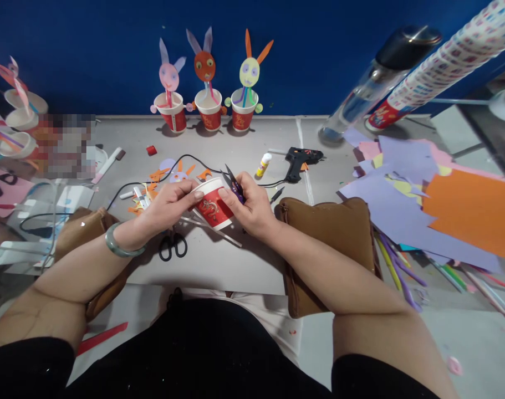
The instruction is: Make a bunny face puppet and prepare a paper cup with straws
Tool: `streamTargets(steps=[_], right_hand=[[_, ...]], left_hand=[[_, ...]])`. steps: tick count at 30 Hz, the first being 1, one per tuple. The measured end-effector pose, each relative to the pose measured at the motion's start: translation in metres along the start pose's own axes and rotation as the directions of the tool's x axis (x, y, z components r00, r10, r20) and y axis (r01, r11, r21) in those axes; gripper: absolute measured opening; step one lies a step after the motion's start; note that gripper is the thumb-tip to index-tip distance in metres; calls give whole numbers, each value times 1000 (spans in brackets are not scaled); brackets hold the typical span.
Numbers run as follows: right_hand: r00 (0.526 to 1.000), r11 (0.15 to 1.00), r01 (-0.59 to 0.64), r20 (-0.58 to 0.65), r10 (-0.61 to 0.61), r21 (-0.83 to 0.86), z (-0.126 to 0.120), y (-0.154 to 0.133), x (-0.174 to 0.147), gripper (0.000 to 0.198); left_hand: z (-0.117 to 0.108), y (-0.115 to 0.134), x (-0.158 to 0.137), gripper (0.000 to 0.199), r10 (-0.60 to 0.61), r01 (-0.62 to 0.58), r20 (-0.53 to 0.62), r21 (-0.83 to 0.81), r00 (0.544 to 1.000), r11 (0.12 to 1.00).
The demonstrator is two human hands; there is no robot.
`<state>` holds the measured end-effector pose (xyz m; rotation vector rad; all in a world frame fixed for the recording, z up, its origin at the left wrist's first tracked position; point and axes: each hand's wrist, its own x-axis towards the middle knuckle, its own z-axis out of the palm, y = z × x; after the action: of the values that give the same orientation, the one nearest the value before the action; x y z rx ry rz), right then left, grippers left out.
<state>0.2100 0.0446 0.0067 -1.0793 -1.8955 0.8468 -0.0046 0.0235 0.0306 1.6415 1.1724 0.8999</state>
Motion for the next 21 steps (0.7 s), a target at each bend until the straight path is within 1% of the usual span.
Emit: streamTargets(steps=[2, 5, 10, 12, 14, 17, 18, 19, 21], right_hand=[[1000, 1000, -6, -24, 7, 30, 0, 0, 0, 37], [999, 997, 26, -34, -23, 77, -1, -2, 0, 29], [988, 983, 115, 86, -129, 144, -1, -4, -1, 18], [982, 975, 152, 86, -168, 162, 0, -2, -2, 14], [980, 969, 184, 51, -194, 165, 1, 1, -2, 16], [977, 963, 211, -14, -211, 168, 1, 2, -2, 18], [975, 959, 222, -40, -219, 175, 1, 2, -1, 18], [970, 953, 243, -71, -234, 179, 1, 2, -1, 17], [940, 930, 331, -143, -310, 158, 1, 2, -1, 17]], left_hand=[[1, -2, 0, 41, 39, -41, 24, 70, 999, 997], [2, -3, 0, 39, 86, -92, 55, 118, 995, 989], [3, -3, 0, 42, 98, -109, 83, 148, 992, 983], [3, -4, -1, 44, 92, -103, 79, 148, 993, 984], [3, -6, -1, 44, 108, -112, 37, 123, 993, 986], [4, -15, -1, 37, 153, -150, -123, 39, 980, 988], [5, -18, 0, 38, 156, -159, -173, -3, 972, 987], [6, -22, 0, 47, 149, -163, -201, -52, 968, 985], [7, -28, 1, 74, 136, -164, -179, -153, 974, 975]])
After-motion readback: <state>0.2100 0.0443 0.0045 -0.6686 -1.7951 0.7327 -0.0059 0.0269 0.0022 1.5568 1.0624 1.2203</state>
